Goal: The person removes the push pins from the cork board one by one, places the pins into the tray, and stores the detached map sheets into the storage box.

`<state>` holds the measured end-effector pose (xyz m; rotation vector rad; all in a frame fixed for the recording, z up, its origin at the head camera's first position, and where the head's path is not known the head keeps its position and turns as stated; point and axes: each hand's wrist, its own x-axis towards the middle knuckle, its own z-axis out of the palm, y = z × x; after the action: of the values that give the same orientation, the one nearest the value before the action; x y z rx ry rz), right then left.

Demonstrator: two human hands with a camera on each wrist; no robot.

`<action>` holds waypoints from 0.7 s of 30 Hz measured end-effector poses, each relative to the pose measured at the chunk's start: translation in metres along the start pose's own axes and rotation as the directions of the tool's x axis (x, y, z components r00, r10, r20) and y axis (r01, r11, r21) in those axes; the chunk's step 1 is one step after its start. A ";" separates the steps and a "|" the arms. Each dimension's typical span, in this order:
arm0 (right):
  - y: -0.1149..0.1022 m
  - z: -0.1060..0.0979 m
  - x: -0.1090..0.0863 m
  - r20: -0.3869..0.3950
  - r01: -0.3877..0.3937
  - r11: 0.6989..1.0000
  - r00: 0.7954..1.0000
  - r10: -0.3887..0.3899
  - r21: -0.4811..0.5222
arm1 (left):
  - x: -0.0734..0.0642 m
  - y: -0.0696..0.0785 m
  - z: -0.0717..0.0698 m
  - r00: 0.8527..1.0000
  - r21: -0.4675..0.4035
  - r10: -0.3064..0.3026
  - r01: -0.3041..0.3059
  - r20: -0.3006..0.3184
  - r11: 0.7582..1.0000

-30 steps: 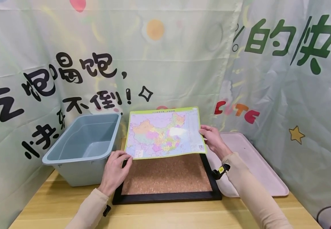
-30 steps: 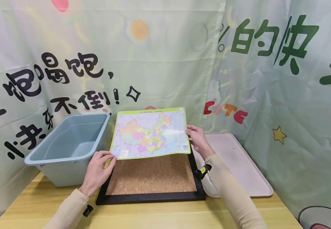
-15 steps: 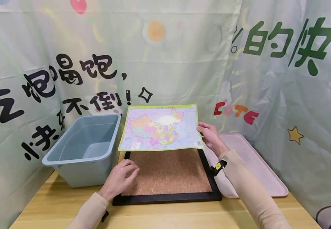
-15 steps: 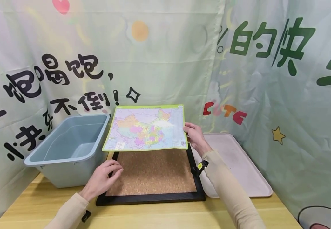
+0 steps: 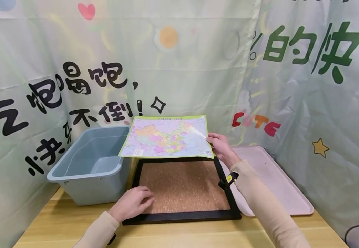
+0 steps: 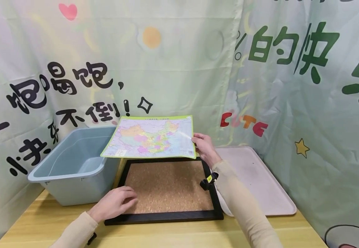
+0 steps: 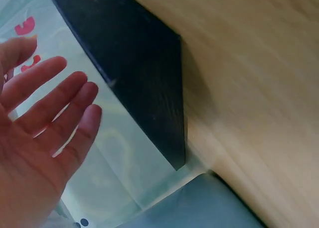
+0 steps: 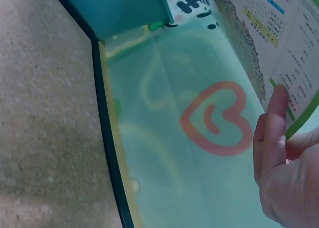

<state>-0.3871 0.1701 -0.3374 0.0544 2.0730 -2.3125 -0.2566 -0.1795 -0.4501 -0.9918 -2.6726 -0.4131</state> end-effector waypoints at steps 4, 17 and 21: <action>0.000 0.010 0.002 0.008 -0.008 1.000 1.000 0.008 -0.009 | -0.004 -0.001 0.003 0.998 0.030 0.014 -0.016 0.065 0.999; -0.004 0.058 0.012 0.045 -0.006 0.999 0.999 0.004 0.041 | -0.009 0.002 0.010 0.978 0.072 -0.031 0.016 0.205 0.997; -0.005 0.068 0.016 0.035 -0.008 0.999 0.999 0.007 0.040 | -0.009 0.003 0.009 0.966 0.044 -0.080 0.072 0.246 0.996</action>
<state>-0.4034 0.1029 -0.3254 0.0232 2.0073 -2.3336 -0.2493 -0.1798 -0.4613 -0.9917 -2.9371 -0.2725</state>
